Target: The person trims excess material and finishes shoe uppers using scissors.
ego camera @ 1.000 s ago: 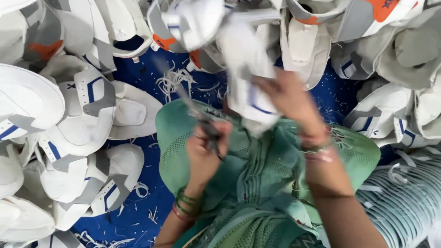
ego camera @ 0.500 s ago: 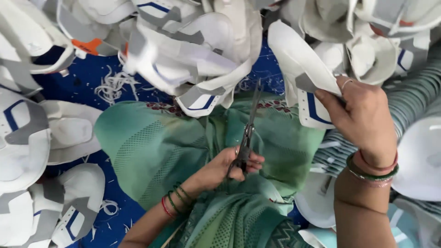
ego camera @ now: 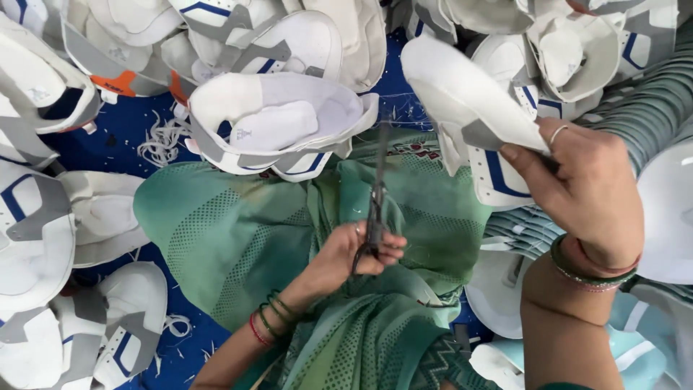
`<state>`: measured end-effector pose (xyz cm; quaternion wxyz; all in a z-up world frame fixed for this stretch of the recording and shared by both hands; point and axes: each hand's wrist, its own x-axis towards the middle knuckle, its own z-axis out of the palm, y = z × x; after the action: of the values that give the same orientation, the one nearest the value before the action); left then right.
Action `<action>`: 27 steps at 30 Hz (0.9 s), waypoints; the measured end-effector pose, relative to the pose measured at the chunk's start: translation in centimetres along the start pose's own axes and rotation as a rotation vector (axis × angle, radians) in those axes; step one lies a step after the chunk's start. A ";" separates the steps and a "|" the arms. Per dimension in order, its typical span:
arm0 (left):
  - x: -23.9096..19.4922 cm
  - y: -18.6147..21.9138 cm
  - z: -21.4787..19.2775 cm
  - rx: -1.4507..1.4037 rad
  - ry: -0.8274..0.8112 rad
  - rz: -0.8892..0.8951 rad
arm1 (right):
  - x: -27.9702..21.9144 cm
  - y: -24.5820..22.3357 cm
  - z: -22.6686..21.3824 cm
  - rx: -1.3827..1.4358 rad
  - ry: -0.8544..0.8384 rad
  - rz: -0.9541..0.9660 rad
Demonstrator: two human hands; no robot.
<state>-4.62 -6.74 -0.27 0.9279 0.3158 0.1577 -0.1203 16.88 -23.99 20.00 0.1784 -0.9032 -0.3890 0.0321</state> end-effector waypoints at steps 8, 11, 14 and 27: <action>4.3 0.3 -0.6 0.299 0.148 0.373 | -7.1 8.1 2.6 -0.058 0.319 -0.108; 3.2 2.0 -0.3 0.367 0.225 0.503 | -8.5 10.9 6.3 1.212 0.833 0.196; 2.3 1.6 0.0 0.322 0.166 0.518 | -14.5 17.4 17.7 2.057 0.700 0.299; 1.3 -3.1 -0.3 0.467 -0.007 0.147 | -17.9 8.1 18.4 1.648 -0.569 0.882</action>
<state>-4.52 -9.10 -2.64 0.8364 0.5321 0.0988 -0.0869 6.40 -36.41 -1.43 0.6255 -0.5184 0.0995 0.5746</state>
